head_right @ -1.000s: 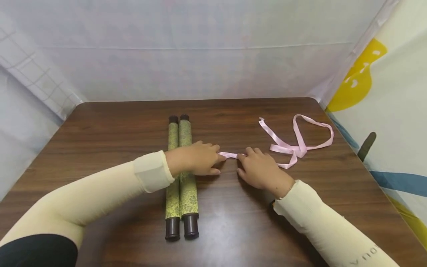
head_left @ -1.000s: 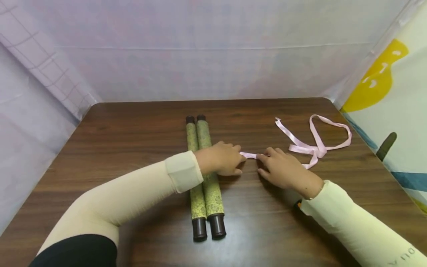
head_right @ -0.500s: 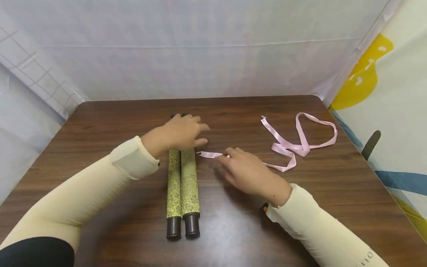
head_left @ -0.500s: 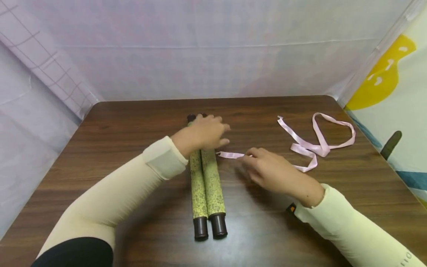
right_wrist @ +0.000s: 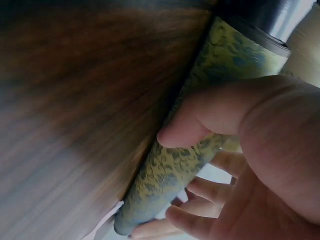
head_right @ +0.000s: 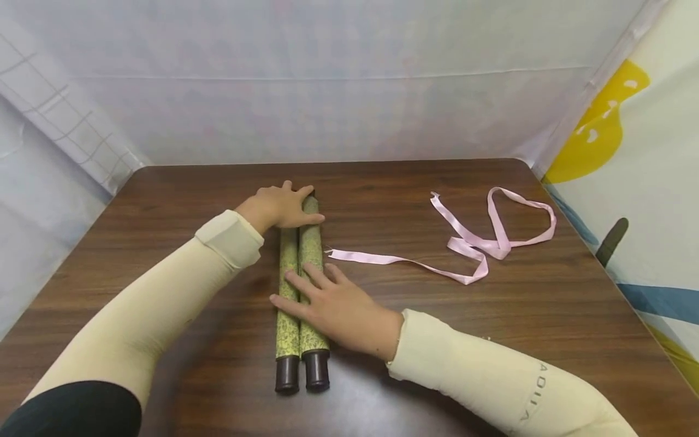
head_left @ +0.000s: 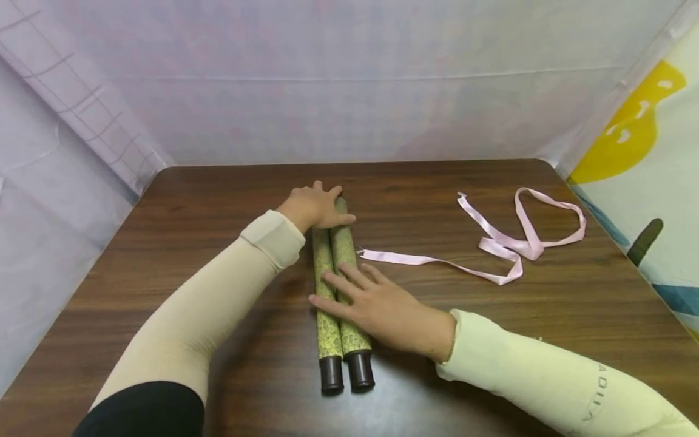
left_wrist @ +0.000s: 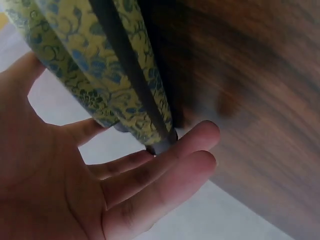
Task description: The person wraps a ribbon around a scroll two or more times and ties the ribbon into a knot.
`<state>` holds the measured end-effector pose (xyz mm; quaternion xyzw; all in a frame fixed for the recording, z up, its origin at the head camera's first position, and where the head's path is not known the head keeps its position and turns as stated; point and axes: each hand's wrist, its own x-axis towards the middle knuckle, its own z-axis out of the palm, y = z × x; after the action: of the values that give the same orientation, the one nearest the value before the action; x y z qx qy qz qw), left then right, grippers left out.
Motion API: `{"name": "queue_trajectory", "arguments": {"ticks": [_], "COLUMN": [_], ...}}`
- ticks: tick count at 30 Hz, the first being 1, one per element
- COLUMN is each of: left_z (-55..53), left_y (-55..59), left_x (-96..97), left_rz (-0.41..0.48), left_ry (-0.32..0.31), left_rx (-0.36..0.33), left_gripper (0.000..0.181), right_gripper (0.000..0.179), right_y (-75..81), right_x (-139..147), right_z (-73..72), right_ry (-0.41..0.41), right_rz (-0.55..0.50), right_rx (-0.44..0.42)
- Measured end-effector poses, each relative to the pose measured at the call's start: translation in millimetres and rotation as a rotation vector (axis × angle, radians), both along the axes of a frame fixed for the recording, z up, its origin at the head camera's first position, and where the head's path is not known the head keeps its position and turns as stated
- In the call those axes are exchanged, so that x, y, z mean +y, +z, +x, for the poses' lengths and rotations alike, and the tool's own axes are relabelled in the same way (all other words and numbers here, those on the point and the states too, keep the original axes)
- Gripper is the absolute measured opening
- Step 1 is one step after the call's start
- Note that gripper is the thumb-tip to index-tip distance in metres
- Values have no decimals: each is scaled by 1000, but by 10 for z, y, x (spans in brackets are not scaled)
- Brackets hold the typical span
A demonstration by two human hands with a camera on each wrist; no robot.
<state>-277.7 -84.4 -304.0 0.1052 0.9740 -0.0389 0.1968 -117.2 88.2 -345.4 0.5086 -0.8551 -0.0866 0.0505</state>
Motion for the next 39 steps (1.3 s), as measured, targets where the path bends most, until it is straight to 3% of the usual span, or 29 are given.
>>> {"name": "queue_trajectory", "arguments": {"ticks": [5, 11, 17, 20, 29, 39], "left_z": [-1, 17, 34, 50, 147, 229], "left_y": [-13, -43, -53, -14, 186, 73], "left_x": [53, 123, 118, 128, 436, 918], "left_rz": [22, 26, 116, 150, 147, 114], "left_ry": [2, -19, 78, 88, -12, -114], "left_rx": [-20, -25, -18, 12, 121, 121], "left_gripper": [91, 88, 82, 82, 84, 84], "right_gripper": [100, 85, 68, 67, 73, 71], "right_y": [-10, -9, -15, 13, 147, 62], "right_x": [-115, -179, -203, -208, -42, 303], "right_z": [11, 25, 3, 3, 87, 204], "right_ry": [24, 37, 74, 75, -6, -19], "right_rz": [92, 123, 84, 81, 111, 98], "right_rx": [114, 150, 156, 160, 136, 160]}}
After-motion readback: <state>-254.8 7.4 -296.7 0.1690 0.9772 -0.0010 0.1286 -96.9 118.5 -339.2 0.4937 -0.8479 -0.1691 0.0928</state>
